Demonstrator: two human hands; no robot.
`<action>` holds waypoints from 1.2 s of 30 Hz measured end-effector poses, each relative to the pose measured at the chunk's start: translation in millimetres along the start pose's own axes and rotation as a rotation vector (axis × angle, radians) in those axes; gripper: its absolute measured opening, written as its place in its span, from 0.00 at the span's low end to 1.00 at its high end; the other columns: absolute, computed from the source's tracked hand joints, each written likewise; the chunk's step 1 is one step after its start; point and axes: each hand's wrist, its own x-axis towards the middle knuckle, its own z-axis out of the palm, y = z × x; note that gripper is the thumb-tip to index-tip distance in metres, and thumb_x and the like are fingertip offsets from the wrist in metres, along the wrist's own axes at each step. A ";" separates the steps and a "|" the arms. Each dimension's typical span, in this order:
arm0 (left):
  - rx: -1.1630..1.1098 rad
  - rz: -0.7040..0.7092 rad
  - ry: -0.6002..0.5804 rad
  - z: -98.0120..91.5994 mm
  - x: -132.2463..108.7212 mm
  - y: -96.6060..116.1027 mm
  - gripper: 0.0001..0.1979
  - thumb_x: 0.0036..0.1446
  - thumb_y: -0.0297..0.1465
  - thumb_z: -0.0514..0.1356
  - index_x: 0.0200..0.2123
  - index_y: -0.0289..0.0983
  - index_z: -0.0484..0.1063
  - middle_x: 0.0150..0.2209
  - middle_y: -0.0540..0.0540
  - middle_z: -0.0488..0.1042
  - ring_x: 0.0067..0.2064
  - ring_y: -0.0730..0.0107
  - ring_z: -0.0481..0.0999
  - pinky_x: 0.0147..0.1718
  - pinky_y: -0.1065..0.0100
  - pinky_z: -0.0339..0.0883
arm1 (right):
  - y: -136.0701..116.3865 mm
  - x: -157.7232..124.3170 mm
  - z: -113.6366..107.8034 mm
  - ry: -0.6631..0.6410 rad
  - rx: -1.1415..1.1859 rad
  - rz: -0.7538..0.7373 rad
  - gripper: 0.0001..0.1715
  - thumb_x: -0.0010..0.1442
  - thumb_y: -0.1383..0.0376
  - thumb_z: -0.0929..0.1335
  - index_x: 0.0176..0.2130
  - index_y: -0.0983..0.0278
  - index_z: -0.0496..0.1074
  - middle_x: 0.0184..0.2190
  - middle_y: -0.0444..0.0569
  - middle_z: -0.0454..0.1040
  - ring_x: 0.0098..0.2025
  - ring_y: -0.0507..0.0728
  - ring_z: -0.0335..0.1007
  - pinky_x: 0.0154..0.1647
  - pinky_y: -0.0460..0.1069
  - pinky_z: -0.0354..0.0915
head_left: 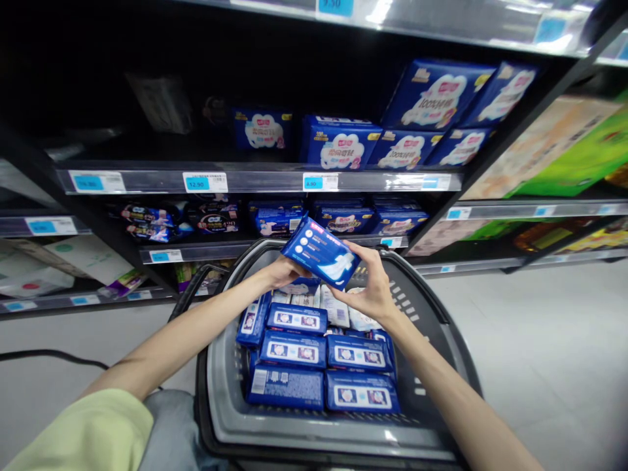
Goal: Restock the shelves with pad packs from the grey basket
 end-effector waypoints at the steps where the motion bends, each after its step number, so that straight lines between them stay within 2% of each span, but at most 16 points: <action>1: 0.009 -0.007 -0.008 -0.4 0.2 -0.3 0.11 0.31 0.21 0.71 0.22 0.32 0.74 0.26 0.49 0.77 0.32 0.68 0.75 0.39 0.63 0.71 | -0.2 0.0 -0.2 -0.002 -0.002 0.002 0.51 0.50 0.62 0.78 0.66 0.56 0.57 0.60 0.56 0.69 0.59 0.69 0.67 0.57 0.66 0.67; 8: 0.016 -0.052 0.031 -1.1 0.0 -0.6 0.13 0.26 0.18 0.69 0.22 0.32 0.75 0.28 0.49 0.78 0.32 0.69 0.75 0.37 0.66 0.69 | 0.9 -0.5 -0.3 -0.009 -0.011 0.003 0.50 0.51 0.61 0.77 0.66 0.56 0.57 0.60 0.56 0.70 0.59 0.69 0.68 0.57 0.66 0.67; 13: 0.038 -0.042 0.036 -1.7 0.8 -1.5 0.11 0.28 0.18 0.69 0.21 0.32 0.74 0.27 0.48 0.77 0.34 0.64 0.75 0.40 0.62 0.69 | 1.5 -0.5 -0.3 -0.012 -0.008 0.000 0.50 0.50 0.62 0.77 0.66 0.55 0.57 0.60 0.56 0.70 0.59 0.68 0.68 0.57 0.66 0.67; 18: 0.060 -0.053 0.072 -3.9 2.0 -3.8 0.10 0.30 0.19 0.69 0.21 0.32 0.73 0.27 0.49 0.76 0.34 0.65 0.75 0.40 0.62 0.69 | 1.9 0.0 -0.9 -0.017 -0.015 -0.004 0.49 0.50 0.62 0.77 0.66 0.55 0.57 0.60 0.56 0.70 0.59 0.69 0.68 0.57 0.66 0.68; 24: 0.048 -0.070 0.084 -5.3 1.8 -4.2 0.14 0.26 0.17 0.69 0.22 0.32 0.74 0.30 0.48 0.78 0.35 0.66 0.76 0.41 0.64 0.68 | 3.5 -0.7 -0.7 -0.027 -0.019 -0.002 0.47 0.51 0.62 0.77 0.65 0.55 0.58 0.61 0.56 0.69 0.60 0.69 0.67 0.58 0.67 0.67; 36: 0.034 -0.042 0.115 0.0 2.9 -4.2 0.13 0.22 0.18 0.69 0.18 0.32 0.72 0.22 0.52 0.75 0.28 0.72 0.72 0.35 0.66 0.68 | 5.0 -1.7 -0.1 -0.031 -0.026 0.014 0.48 0.52 0.61 0.77 0.66 0.56 0.57 0.60 0.56 0.70 0.59 0.68 0.68 0.57 0.66 0.67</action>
